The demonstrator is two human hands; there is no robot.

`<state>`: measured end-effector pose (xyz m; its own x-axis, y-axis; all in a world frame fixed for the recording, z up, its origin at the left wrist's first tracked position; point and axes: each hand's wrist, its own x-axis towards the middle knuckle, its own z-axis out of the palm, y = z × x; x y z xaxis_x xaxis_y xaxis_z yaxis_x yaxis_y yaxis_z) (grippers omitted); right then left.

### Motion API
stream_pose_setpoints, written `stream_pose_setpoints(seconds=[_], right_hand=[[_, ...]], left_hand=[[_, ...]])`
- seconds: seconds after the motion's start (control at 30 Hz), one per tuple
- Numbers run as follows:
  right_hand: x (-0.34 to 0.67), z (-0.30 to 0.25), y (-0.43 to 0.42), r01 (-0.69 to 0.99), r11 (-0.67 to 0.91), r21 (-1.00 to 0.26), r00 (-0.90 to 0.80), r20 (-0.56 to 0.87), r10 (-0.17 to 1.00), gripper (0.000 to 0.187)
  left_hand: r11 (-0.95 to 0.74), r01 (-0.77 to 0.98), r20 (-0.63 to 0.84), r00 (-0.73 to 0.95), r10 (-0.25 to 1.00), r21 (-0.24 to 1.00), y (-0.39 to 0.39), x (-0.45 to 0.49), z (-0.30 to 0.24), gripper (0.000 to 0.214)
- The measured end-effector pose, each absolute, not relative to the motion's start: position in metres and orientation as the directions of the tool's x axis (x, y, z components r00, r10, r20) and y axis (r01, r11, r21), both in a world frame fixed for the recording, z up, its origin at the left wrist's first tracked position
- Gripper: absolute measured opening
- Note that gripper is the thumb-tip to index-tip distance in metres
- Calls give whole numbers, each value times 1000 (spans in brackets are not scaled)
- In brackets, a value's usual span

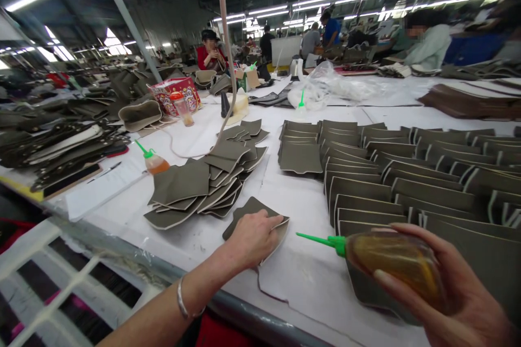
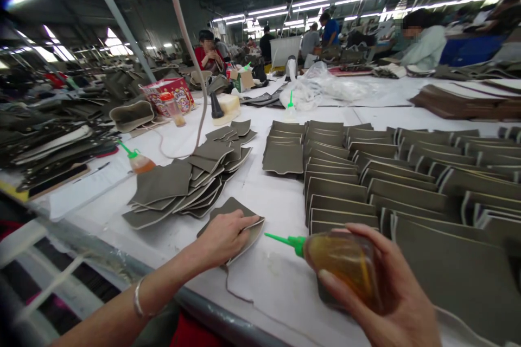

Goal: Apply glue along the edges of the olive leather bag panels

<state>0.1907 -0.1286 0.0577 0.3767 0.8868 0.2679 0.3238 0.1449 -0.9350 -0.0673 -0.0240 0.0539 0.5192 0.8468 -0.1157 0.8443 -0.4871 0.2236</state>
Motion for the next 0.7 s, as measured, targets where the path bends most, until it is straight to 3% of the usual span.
stream_pose_setpoints(seconds=[0.1,0.27,0.47,0.7], right_hand=[[181,57,-119,435,198,-878,244,327,913,55],[167,60,-106,531,145,-835,211,296,932,50],[170,56,-92,675,278,-684,70,434,898,48],[168,57,-89,673,354,-649,-33,453,891,41]], left_hand=[[-478,839,-104,516,850,260,-23,-69,51,46],[-476,824,-104,526,844,306,-25,-72,48,44],[-488,820,-109,537,836,299,-25,-72,48,42],[-476,834,-130,524,842,280,-27,-69,49,41]])
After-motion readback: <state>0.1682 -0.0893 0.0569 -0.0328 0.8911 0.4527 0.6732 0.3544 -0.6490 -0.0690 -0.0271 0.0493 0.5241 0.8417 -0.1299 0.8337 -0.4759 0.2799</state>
